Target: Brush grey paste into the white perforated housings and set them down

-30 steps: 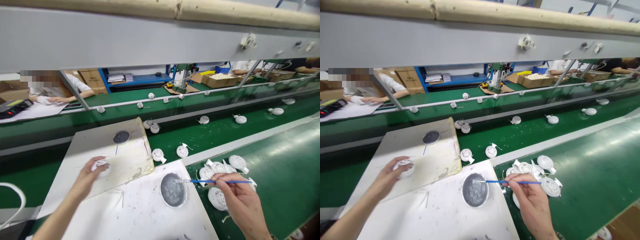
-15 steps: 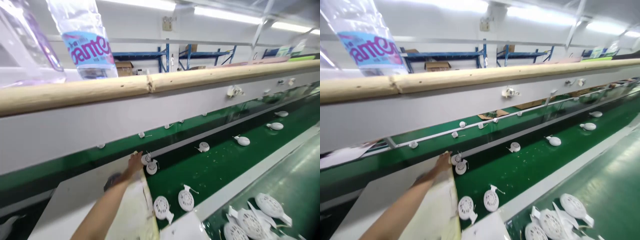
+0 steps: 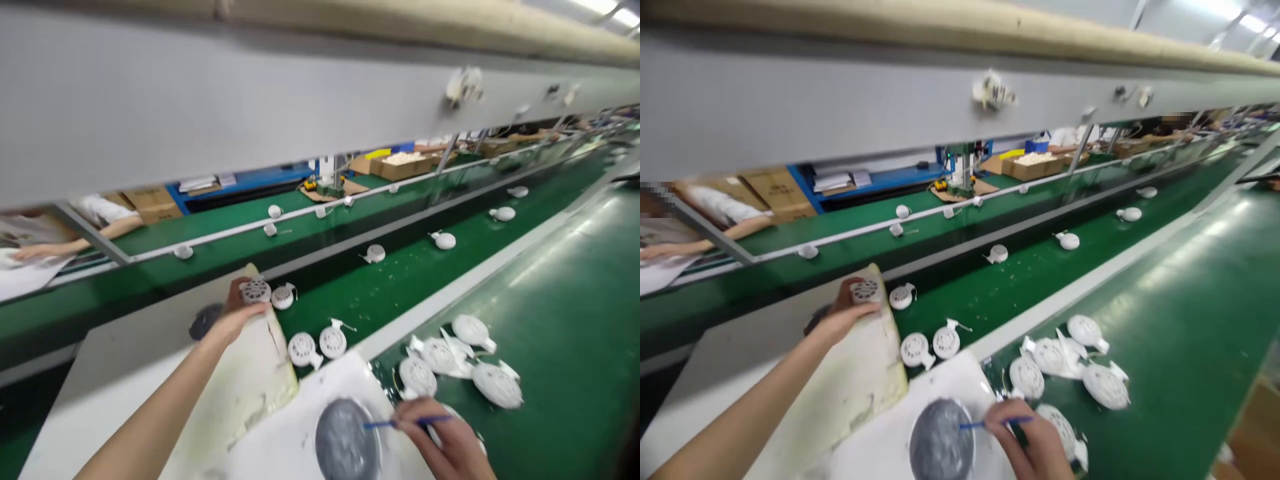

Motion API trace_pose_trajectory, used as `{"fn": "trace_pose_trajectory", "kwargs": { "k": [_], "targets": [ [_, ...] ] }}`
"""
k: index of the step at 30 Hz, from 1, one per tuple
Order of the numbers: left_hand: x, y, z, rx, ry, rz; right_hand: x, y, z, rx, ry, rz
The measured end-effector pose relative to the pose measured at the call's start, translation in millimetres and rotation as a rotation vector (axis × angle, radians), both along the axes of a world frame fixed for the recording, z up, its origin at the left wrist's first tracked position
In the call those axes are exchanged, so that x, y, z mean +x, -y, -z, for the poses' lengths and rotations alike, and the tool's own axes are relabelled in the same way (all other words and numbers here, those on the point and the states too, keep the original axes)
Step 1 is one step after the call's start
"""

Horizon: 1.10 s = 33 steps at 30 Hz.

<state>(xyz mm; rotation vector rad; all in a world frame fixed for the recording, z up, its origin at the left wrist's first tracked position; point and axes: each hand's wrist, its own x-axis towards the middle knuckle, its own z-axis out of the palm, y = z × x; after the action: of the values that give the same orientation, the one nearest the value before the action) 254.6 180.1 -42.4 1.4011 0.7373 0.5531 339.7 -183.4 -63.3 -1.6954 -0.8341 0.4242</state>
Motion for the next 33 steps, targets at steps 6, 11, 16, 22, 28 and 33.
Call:
{"fn": "trace_pose_trajectory", "kwargs": {
  "k": [6, 11, 16, 22, 28, 33],
  "targets": [
    [-88, 96, -28.4, -0.524, 0.181, -0.106, -13, -8, 13.3, -0.08, 0.085, -0.109],
    [-130, 142, -40.7, -0.578, 0.149, -0.241, -21, -16, 11.6, -0.157, 0.147, -0.233],
    [-143, 161, -47.2, -0.397, 0.104, -0.26, -27, -18, 10.3, -0.164, 0.035, -0.252],
    [-142, 174, -48.0, -0.36, 0.067, -0.244, -22, -19, 13.8, 0.045, -0.38, -0.056],
    [-137, 176, -40.7, -0.427, 0.046, -0.246, -8, -5, 19.9, 0.081, -0.49, 0.036],
    [-132, 184, -29.7, -0.542, -0.009, -0.188, -6, 4, 15.2, 0.153, -0.608, 0.116]
  ]
}}
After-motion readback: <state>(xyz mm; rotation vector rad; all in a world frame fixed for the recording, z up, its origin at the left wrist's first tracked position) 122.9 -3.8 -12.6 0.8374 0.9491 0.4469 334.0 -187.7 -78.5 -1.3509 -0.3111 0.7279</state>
